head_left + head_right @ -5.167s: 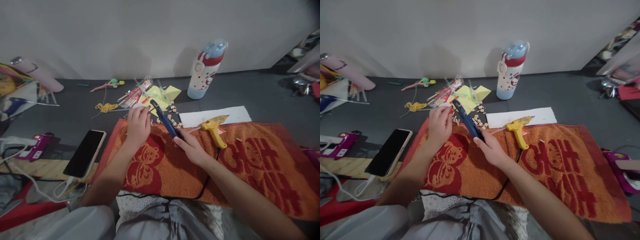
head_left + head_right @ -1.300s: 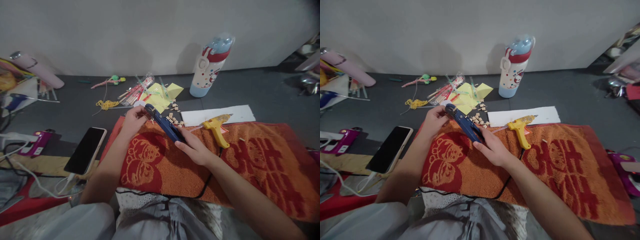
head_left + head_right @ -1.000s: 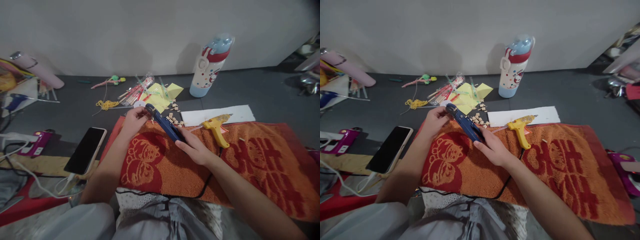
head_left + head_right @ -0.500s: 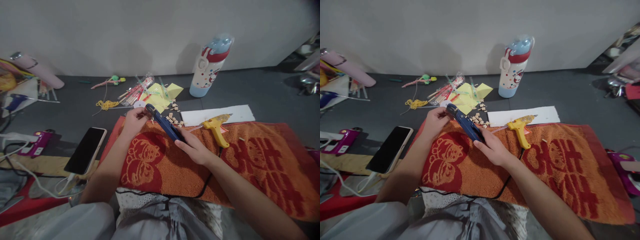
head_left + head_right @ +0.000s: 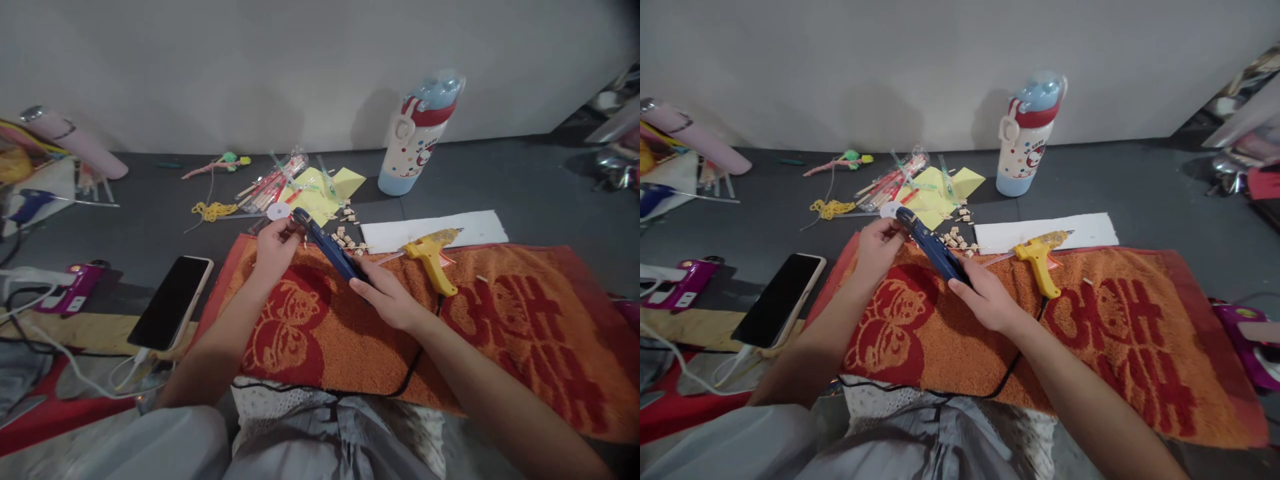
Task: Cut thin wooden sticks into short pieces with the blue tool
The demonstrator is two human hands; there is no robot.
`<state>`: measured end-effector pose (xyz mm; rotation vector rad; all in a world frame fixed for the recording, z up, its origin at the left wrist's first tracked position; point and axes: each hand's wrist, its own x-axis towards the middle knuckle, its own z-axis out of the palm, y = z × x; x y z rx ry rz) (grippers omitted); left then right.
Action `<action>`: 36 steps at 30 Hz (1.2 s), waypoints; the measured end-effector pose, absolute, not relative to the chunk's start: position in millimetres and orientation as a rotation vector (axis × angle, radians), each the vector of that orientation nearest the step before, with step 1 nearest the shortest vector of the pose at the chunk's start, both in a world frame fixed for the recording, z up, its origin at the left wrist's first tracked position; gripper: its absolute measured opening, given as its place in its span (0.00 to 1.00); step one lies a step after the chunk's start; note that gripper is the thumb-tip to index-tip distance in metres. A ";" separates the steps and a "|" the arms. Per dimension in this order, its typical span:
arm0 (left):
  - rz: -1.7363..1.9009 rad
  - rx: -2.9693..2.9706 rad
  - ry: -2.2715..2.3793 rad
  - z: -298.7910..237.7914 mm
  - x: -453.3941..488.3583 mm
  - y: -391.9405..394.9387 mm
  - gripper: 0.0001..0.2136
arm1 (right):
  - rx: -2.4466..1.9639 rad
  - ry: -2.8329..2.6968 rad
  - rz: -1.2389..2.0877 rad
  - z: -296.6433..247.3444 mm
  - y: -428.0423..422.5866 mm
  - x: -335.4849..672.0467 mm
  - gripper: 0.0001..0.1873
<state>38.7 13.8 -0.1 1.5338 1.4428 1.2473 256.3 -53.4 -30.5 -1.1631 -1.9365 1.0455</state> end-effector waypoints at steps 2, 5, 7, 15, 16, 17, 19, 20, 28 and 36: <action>1.247 1.517 1.435 -1.3 38.8 13.9 0.08 | -1.174 -1.929 1.064 -30.3 -53.7 255.9 0.28; 1.253 1.502 1.415 -2.6 38.4 13.9 0.09 | -1.189 -1.914 1.080 -28.9 -54.4 255.0 0.29; 1.250 1.501 1.406 -2.3 38.2 13.5 0.09 | -1.184 -1.899 1.080 -27.6 -54.9 254.2 0.29; 1.299 1.895 1.556 1.2 37.8 7.9 0.06 | -1.202 -1.809 1.064 -28.8 -55.5 253.0 0.28; 1.365 1.995 1.568 1.6 38.0 6.1 0.05 | -1.211 -1.788 1.062 -29.5 -55.4 252.9 0.29; 1.434 2.083 1.567 2.2 38.6 3.8 0.05 | -1.220 -1.763 1.062 -30.2 -55.2 252.7 0.29; 1.513 2.211 1.519 3.8 41.3 -2.1 0.06 | -1.234 -1.707 1.064 -31.5 -54.7 252.0 0.31; 1.493 2.246 1.485 4.6 43.5 -5.5 0.08 | -1.237 -1.677 1.067 -32.3 -54.4 251.5 0.32; 0.831 1.715 1.101 -9.2 72.1 -22.0 0.20 | -1.125 -1.578 1.092 -34.5 -56.3 245.6 0.32; 0.845 1.423 0.892 -15.8 81.8 -24.6 0.29 | -1.044 -1.689 1.088 -34.2 -59.9 243.3 0.29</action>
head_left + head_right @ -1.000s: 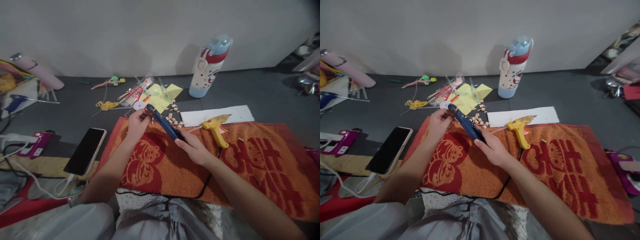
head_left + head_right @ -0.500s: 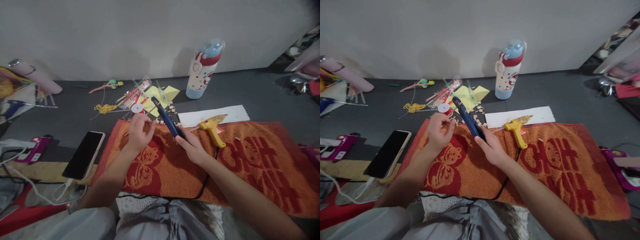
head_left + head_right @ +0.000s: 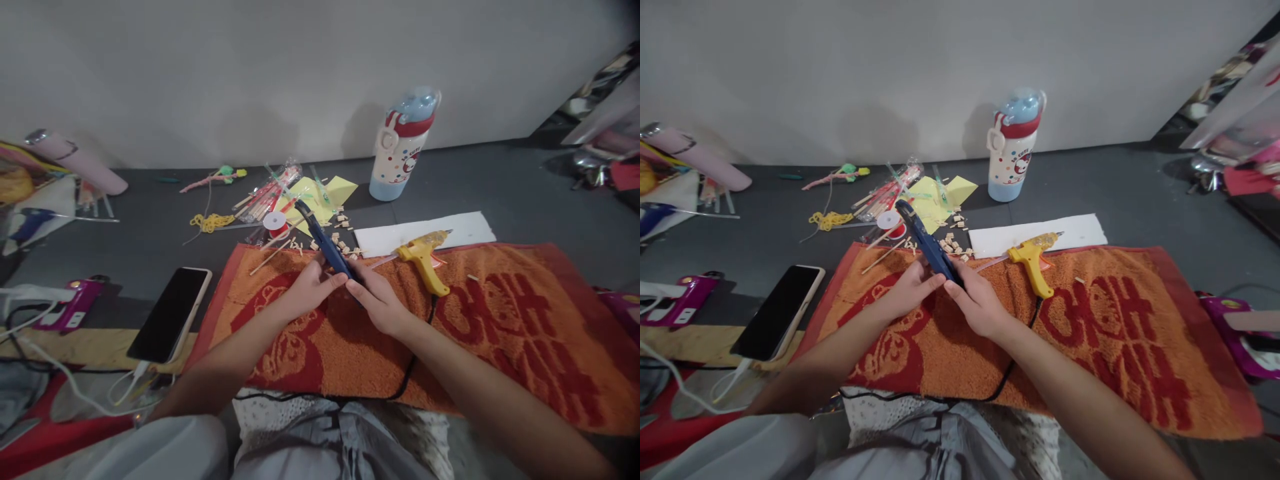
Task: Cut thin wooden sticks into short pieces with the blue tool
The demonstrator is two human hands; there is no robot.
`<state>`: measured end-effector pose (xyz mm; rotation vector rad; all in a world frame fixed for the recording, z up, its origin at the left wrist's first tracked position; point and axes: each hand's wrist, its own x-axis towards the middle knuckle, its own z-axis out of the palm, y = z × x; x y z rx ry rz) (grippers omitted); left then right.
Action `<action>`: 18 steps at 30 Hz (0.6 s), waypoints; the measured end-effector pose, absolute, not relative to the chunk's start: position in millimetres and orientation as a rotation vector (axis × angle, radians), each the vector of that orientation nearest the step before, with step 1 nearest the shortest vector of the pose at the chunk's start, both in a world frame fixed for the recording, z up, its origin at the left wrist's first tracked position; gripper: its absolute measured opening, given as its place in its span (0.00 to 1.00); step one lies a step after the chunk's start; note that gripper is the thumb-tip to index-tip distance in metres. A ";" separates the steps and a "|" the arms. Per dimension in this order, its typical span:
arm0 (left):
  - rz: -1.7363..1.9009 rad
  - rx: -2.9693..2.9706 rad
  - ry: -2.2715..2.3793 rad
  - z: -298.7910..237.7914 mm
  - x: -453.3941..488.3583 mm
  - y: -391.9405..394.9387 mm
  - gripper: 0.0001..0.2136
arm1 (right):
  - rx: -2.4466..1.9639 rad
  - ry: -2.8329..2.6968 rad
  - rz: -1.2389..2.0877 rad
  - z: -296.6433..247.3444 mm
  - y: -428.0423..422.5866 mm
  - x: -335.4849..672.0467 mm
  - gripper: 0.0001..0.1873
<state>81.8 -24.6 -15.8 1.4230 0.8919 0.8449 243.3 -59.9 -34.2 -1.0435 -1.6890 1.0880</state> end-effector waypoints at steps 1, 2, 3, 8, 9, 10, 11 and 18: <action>0.854 1.423 0.902 -15.9 82.1 -24.8 0.30 | -1.043 -1.696 1.082 -34.2 -59.9 243.4 0.29; 0.863 1.423 0.911 -16.2 82.3 -24.9 0.30 | -1.041 -1.702 1.076 -34.1 -59.8 243.4 0.29; 0.869 1.425 0.915 -16.5 82.5 -24.9 0.30 | -1.039 -1.706 1.073 -34.0 -59.7 243.4 0.28; 0.887 1.409 0.900 -19.2 82.9 -24.2 0.29 | -1.045 -1.699 1.100 -33.3 -59.4 242.2 0.28; 0.892 1.401 0.895 -19.7 83.0 -24.2 0.28 | -1.047 -1.693 1.110 -33.3 -59.3 241.9 0.27; 0.899 1.392 0.892 -20.3 83.2 -24.2 0.28 | -1.050 -1.686 1.119 -33.2 -59.1 241.6 0.27; 0.905 1.387 0.889 -20.8 83.4 -24.3 0.27 | -1.052 -1.679 1.128 -33.2 -59.0 241.4 0.26; 0.932 1.349 0.913 -21.8 84.8 -26.4 0.25 | -1.086 -1.646 1.200 -32.9 -58.1 240.9 0.25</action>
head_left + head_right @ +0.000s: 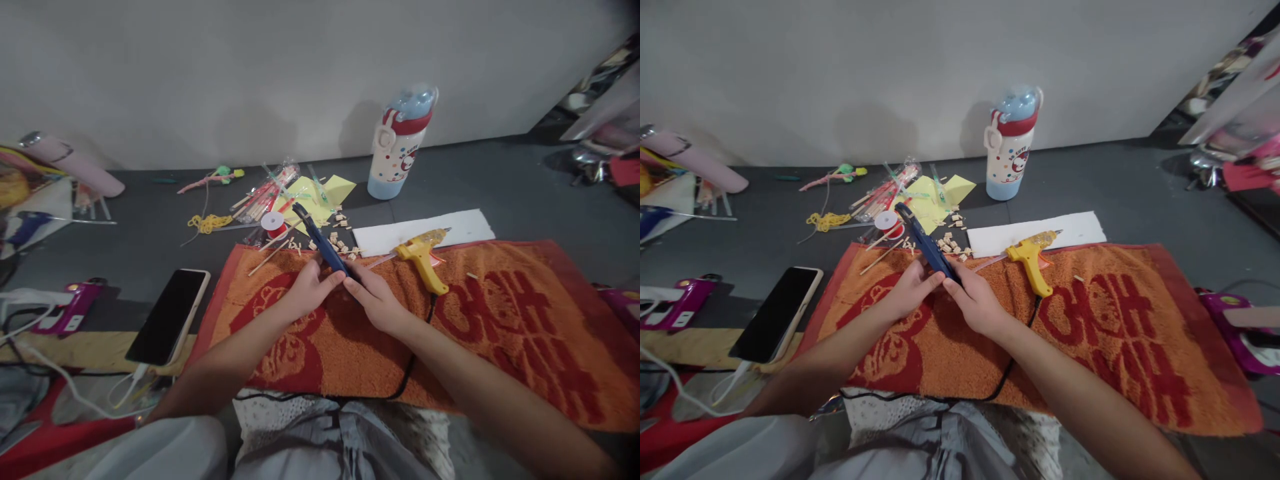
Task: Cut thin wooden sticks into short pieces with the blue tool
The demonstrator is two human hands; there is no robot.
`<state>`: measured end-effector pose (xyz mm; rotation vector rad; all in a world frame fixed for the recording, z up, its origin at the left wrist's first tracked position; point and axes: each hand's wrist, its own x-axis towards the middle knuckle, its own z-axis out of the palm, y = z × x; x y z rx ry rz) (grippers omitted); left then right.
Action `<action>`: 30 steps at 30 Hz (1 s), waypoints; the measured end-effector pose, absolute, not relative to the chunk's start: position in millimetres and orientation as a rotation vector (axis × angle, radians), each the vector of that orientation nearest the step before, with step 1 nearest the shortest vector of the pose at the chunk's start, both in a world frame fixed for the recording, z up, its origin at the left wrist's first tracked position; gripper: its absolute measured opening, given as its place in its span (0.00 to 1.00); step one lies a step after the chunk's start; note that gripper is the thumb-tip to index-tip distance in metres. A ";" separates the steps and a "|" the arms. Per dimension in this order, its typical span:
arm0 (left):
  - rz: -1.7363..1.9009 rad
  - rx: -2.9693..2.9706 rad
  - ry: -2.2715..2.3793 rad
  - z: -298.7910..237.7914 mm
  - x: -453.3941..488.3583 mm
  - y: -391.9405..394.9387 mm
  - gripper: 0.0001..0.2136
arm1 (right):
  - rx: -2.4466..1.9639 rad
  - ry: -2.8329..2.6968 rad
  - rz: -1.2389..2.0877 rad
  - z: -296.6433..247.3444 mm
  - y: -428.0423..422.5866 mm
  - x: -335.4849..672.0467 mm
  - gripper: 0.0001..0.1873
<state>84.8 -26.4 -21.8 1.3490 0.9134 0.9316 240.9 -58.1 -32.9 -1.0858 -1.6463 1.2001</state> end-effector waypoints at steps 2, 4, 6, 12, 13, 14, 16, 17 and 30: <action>0.933 1.336 0.923 -21.7 85.1 -26.9 0.25 | -1.094 -1.643 1.209 -32.8 -58.1 240.6 0.25; 0.929 1.324 0.927 -21.6 85.3 -27.3 0.25 | -1.097 -1.639 1.213 -32.4 -57.9 240.4 0.25; 0.921 1.317 0.930 -21.6 85.7 -27.6 0.26 | -1.095 -1.632 1.215 -31.9 -57.6 240.4 0.24; 0.924 1.286 0.956 -22.1 86.8 -29.1 0.28 | -1.103 -1.624 1.218 -31.7 -56.5 240.3 0.25; 0.927 1.283 0.960 -22.2 86.9 -29.3 0.28 | -1.103 -1.622 1.217 -32.0 -56.4 240.2 0.25; 0.928 1.283 0.965 -22.3 87.0 -29.5 0.28 | -1.101 -1.618 1.217 -32.4 -56.2 240.1 0.24; 0.931 1.290 0.973 -22.2 87.1 -29.7 0.27 | -1.097 -1.611 1.218 -33.0 -56.1 239.8 0.24; 0.933 1.295 0.976 -21.9 87.1 -29.8 0.26 | -1.095 -1.608 1.219 -33.2 -56.1 239.6 0.24; 0.952 1.251 0.995 -22.9 88.0 -31.5 0.27 | -1.111 -1.552 1.282 -32.7 -54.2 239.8 0.25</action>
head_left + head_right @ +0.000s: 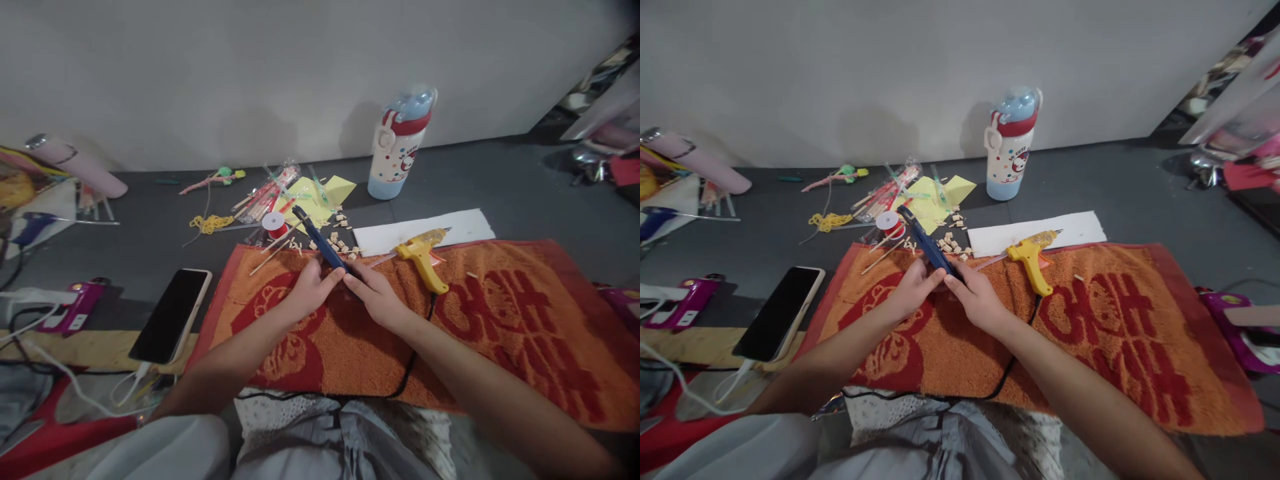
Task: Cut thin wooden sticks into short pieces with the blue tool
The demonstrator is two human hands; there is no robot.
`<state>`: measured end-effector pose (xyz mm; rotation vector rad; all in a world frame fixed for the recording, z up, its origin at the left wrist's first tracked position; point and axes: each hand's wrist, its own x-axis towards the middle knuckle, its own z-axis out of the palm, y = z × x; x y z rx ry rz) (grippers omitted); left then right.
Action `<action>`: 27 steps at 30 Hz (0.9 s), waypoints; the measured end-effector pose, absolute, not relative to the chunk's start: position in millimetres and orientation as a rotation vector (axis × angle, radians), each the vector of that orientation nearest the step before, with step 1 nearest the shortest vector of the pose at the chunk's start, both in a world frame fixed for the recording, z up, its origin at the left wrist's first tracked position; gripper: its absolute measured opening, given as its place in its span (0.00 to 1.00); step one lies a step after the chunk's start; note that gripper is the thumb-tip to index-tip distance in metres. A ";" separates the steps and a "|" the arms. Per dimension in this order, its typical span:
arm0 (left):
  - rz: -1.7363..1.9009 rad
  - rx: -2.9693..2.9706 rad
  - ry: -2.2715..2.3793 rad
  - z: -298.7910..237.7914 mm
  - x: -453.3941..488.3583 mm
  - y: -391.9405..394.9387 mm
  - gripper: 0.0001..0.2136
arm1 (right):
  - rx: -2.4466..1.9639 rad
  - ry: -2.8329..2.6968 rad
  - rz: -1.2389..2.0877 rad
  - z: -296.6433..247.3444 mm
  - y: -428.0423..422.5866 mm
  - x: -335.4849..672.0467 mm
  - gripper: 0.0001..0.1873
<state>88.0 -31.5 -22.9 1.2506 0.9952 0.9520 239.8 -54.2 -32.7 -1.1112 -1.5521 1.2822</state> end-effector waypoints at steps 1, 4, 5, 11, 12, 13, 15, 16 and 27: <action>0.958 1.243 0.992 -23.4 88.7 -30.8 0.28 | -1.107 -1.539 1.289 -32.6 -54.4 239.3 0.25; 0.964 1.252 0.987 -23.5 90.6 -27.1 0.28 | -1.088 -1.508 1.287 -31.5 -55.9 238.0 0.25; 0.952 1.268 0.983 -23.2 90.9 -25.6 0.28 | -1.089 -1.505 1.272 -31.1 -56.4 237.9 0.24; 1.008 1.398 1.131 -19.3 79.5 -19.7 0.22 | -1.185 -1.550 1.188 -31.3 -56.7 241.2 0.23; 1.047 1.421 1.195 -17.3 75.0 -18.8 0.20 | -1.198 -1.564 1.174 -31.6 -56.4 241.7 0.23; 1.106 1.474 1.256 -14.7 70.0 -17.6 0.17 | -1.207 -1.582 1.157 -31.8 -56.3 242.0 0.22; 1.276 1.699 1.387 -8.4 59.9 -14.0 0.12 | -1.215 -1.632 1.131 -31.8 -56.5 242.3 0.22; 1.341 1.825 1.459 -5.3 55.2 -11.7 0.09 | -1.217 -1.660 1.123 -31.7 -56.8 242.2 0.22; 1.047 2.220 1.787 -9.7 39.9 4.4 0.06 | -1.186 -1.792 1.114 -30.2 -62.1 240.7 0.22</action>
